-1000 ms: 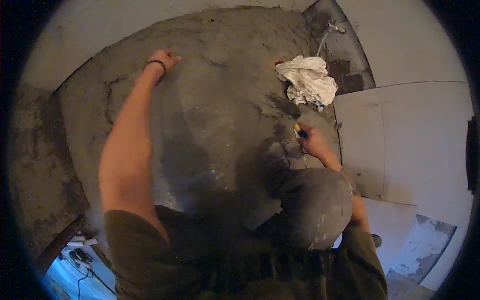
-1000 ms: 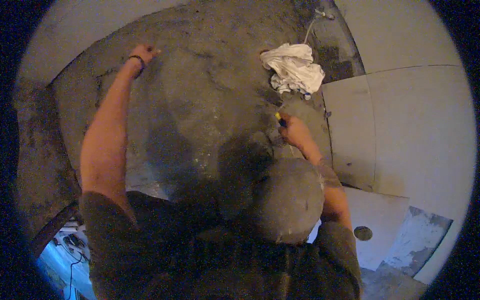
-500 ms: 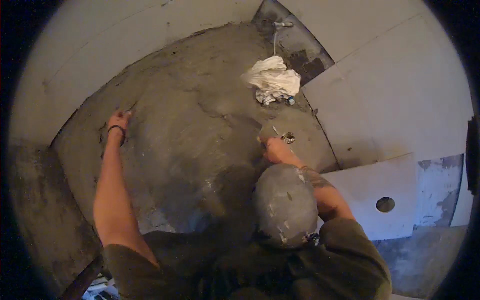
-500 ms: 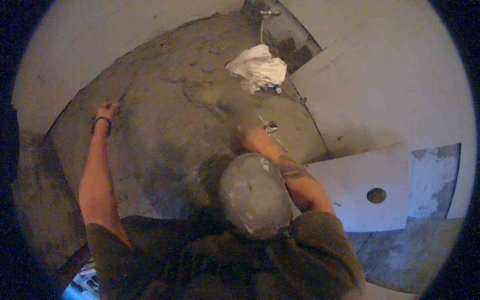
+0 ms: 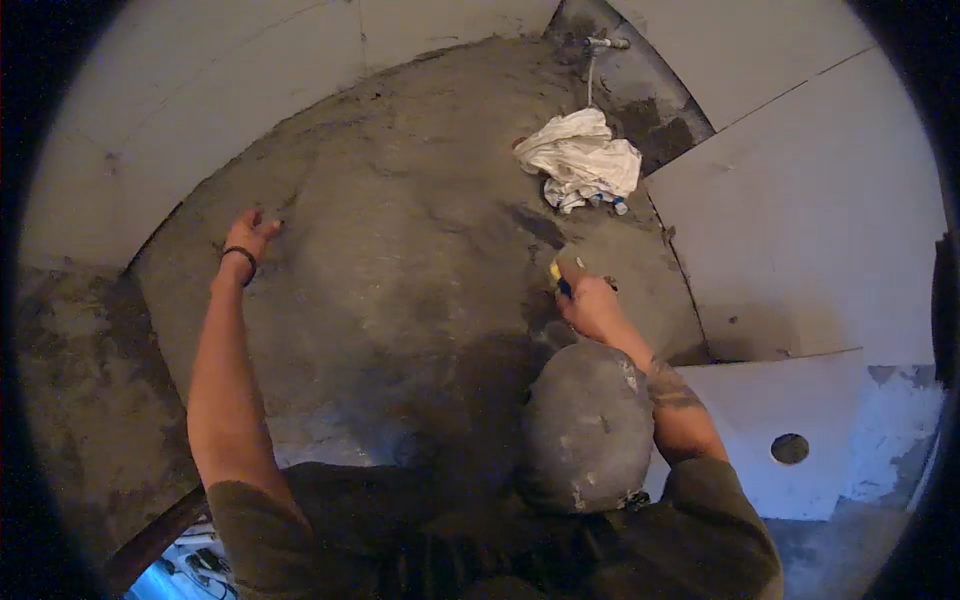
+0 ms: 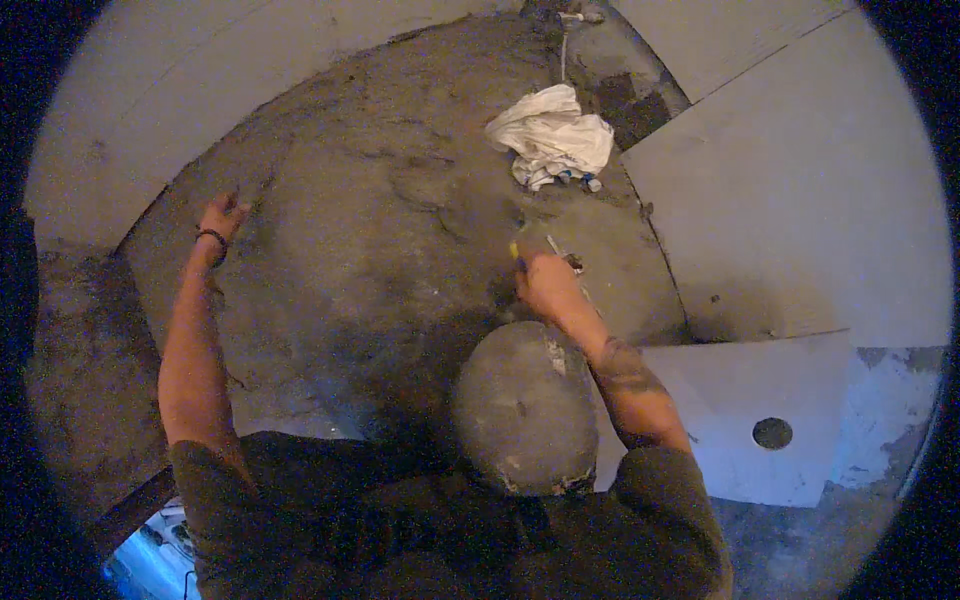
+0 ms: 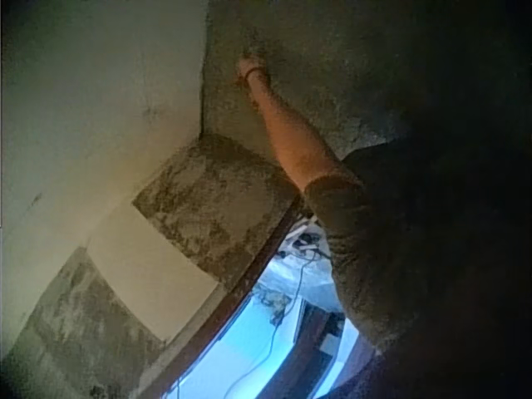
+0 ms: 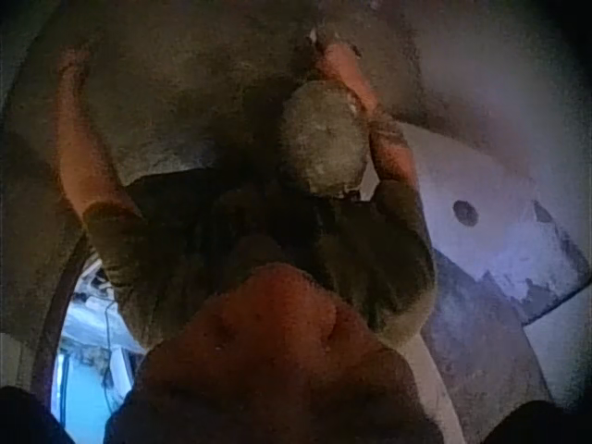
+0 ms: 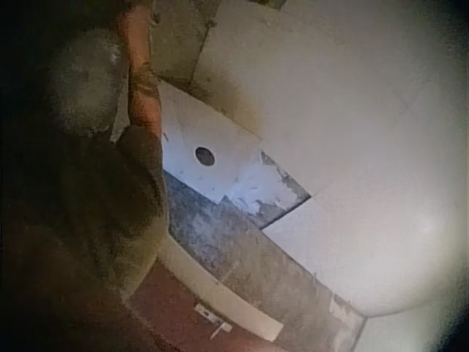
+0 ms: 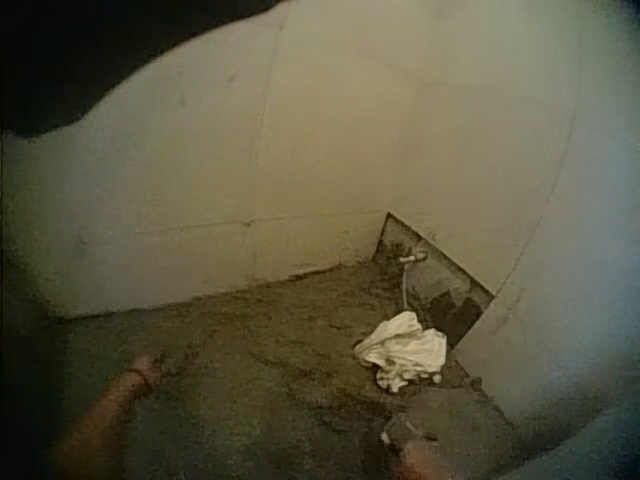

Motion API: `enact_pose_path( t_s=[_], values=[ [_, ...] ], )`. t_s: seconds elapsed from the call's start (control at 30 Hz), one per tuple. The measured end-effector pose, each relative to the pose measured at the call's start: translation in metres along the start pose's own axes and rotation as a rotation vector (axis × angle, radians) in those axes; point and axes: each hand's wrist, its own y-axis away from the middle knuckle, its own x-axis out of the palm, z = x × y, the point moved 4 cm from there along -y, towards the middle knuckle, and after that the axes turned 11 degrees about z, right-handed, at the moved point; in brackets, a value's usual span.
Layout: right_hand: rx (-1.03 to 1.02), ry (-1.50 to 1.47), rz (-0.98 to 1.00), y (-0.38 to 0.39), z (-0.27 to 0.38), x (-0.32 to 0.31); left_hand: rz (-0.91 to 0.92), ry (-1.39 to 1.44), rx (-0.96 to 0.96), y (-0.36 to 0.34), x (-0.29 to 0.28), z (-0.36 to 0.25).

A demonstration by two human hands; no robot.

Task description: The person prepares the concrete subfloor by scraping it with a trowel, then places a pre-cut floor tile around a drain and taps it into place with a rubber mallet.

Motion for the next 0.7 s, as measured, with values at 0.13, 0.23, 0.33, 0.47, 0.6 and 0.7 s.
enact_pose_path(
  t_s=[0.13,0.23,0.33,0.47,0.6,0.7],
  values=[
    [0.122,0.198,0.245,-0.051,-0.008,0.022,0.094,-0.227,-0.059,0.002,-0.004,-0.022],
    [0.033,0.194,0.282,-0.063,-0.019,0.015,0.054,-0.122,-0.016,0.015,-0.018,-0.035],
    [0.046,-0.052,0.084,-0.084,0.001,-0.026,-0.045,-0.108,0.031,0.028,-0.059,-0.014],
    [0.166,0.024,0.063,-0.131,-0.04,-0.003,0.043,-0.179,-0.001,0.017,-0.038,-0.104],
    [-0.074,0.162,0.13,-0.091,-0.023,-0.022,0.08,-0.04,0.17,0.017,-0.028,-0.2],
    [-0.049,-0.07,0.16,-0.042,-0.074,-0.061,0.11,-0.086,0.364,0.01,0.011,-0.287]
  ],
)
